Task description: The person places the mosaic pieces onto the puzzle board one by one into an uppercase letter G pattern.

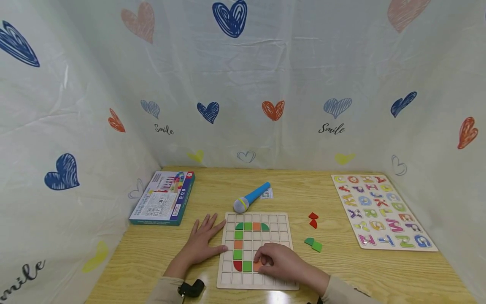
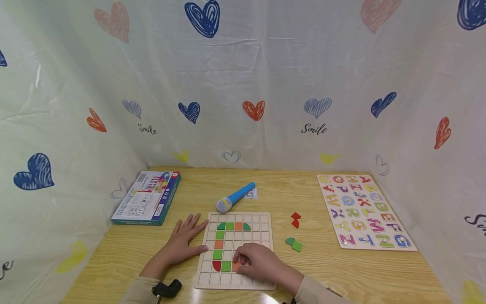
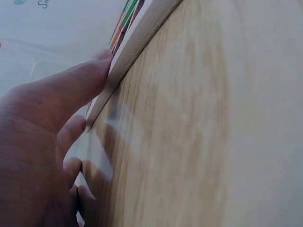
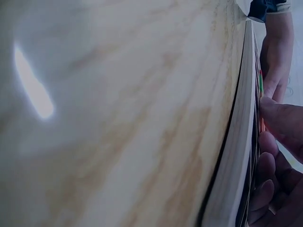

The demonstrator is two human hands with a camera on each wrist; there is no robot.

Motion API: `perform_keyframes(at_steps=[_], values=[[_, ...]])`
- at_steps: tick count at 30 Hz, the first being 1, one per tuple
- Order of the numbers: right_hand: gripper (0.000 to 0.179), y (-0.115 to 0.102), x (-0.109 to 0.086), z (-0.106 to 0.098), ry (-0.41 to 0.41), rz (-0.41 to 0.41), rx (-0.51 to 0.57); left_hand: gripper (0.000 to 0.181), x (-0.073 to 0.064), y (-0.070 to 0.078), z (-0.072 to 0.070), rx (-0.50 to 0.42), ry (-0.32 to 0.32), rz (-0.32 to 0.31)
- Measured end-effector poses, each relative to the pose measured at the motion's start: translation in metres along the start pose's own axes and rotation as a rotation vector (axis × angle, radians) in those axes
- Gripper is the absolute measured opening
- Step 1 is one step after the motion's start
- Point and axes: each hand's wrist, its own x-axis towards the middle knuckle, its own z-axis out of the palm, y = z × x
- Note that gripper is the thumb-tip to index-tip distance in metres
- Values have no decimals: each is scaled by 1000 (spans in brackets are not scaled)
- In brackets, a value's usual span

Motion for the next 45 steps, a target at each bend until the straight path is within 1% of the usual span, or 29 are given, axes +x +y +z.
perform_keyframes(at_steps=[5, 10, 12, 16, 20, 24, 30, 35, 37, 39, 45], values=[[12, 1, 1, 1, 0, 3, 2, 84, 0, 1, 0, 2, -1, -3], [10, 5, -3, -2, 8, -11, 71, 85, 0, 1, -1, -1, -4, -9], [9, 7, -5, -7, 3, 6, 106, 85, 0, 1, -1, -1, -6, -11], [9, 13, -12, -19, 10, 65, 134, 85, 0, 0, 0, 3, -9, -14], [9, 25, -22, -31, 64, 99, 142, 85, 0, -1, 1, 4, -10, -13], [8, 40, -35, -43, 128, 139, 114, 85, 0, -1, 1, 1, -6, -9], [9, 61, -54, -60, 233, 216, 44, 85, 0, -1, 1, 6, -9, -8], [13, 71, -66, -70, 325, 293, -44, 84, 0, 0, 0, 4, -10, -7], [16, 74, -68, -72, 334, 322, -77, 84, 0, 0, 0, -1, -7, -7], [17, 74, -70, -74, 324, 344, -97, 84, 0, 0, 0, -8, -2, -2], [12, 74, -67, -76, 265, 353, -97, 85, -1, -2, 1, -12, 7, 11]])
